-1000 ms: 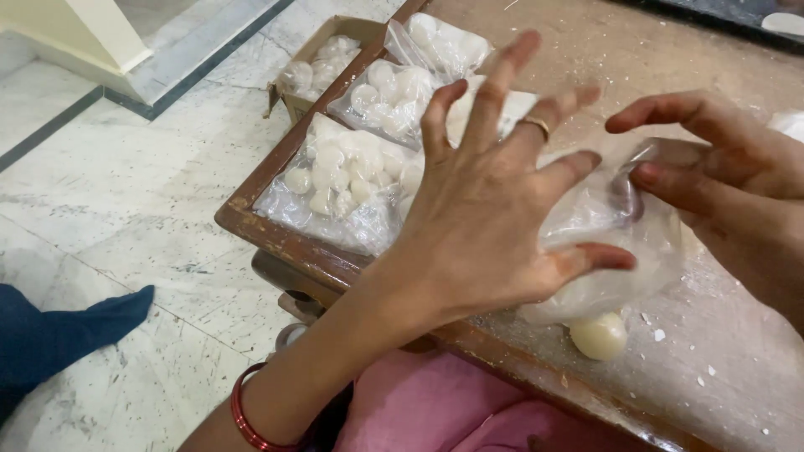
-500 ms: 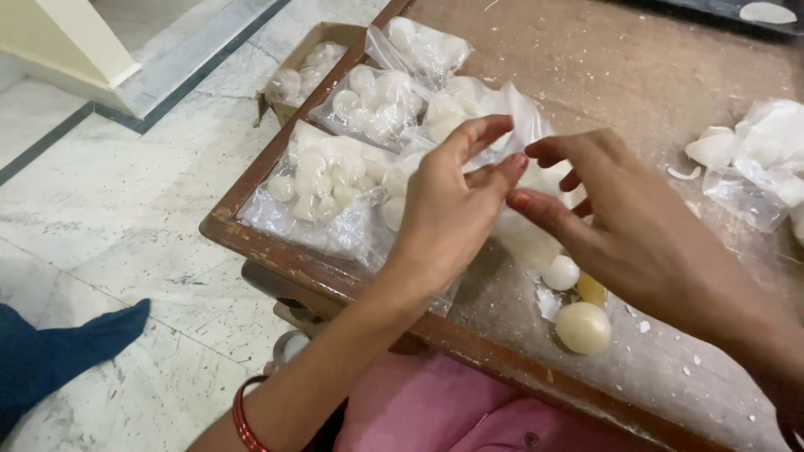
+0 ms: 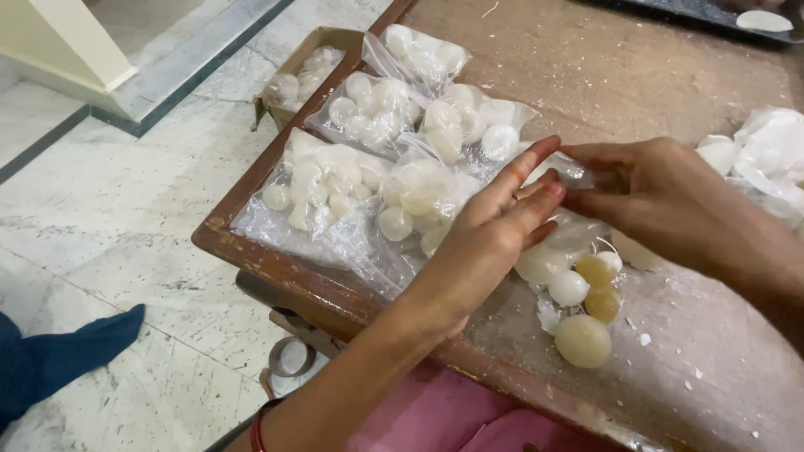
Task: The person gathers loose molded candles from a wooden tray and packs them into clear plastic bags, pressing the bags closed and stacking the filled bags on the tray. They continue filling and arranging bags of candles across the work surface.
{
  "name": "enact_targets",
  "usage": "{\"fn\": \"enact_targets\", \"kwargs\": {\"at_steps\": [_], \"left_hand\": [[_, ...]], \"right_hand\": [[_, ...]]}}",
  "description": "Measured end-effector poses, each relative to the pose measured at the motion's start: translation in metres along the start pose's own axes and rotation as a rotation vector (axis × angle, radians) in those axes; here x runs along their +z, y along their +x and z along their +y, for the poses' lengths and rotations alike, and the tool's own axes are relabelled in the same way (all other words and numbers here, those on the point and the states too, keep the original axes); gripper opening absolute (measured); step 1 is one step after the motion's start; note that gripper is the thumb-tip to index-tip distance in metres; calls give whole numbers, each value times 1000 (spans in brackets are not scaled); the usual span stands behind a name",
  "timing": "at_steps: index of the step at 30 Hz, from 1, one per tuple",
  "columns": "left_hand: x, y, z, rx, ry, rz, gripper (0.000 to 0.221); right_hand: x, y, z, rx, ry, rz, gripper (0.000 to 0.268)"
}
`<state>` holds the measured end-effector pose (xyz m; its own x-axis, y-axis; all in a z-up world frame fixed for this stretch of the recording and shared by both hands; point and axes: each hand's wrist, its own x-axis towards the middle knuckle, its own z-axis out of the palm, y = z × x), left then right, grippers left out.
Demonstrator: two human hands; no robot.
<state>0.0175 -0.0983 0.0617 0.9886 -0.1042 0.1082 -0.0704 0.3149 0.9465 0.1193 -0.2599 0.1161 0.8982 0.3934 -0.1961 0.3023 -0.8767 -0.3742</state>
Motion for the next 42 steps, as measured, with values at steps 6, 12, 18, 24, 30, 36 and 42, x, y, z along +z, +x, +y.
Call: {"fn": "enact_targets", "kwargs": {"at_steps": [6,12,18,24,30,36,42], "left_hand": [[-55,-2,10,273,971,280,52],[-95,3,-26,376,1415,294,70],[-95,1,-27,274,1400,222,75],[-95,0,-27,276,1398,215,75],[-98,3,-36,309,1386,223,77],[-96,0,-33,335,1412,211,75],[-87,-12,-25,526,1361,121,73]], "right_hand": [[-58,86,56,-80,237,-83,49],[-63,162,29,-424,89,280,39],[-1,198,2,-629,-191,572,33],[41,208,7,-659,-376,147,40],[-2,169,-27,-412,-127,31,57],[6,216,-23,-325,-112,56,76],[21,200,-40,-236,-232,-171,90]]}}
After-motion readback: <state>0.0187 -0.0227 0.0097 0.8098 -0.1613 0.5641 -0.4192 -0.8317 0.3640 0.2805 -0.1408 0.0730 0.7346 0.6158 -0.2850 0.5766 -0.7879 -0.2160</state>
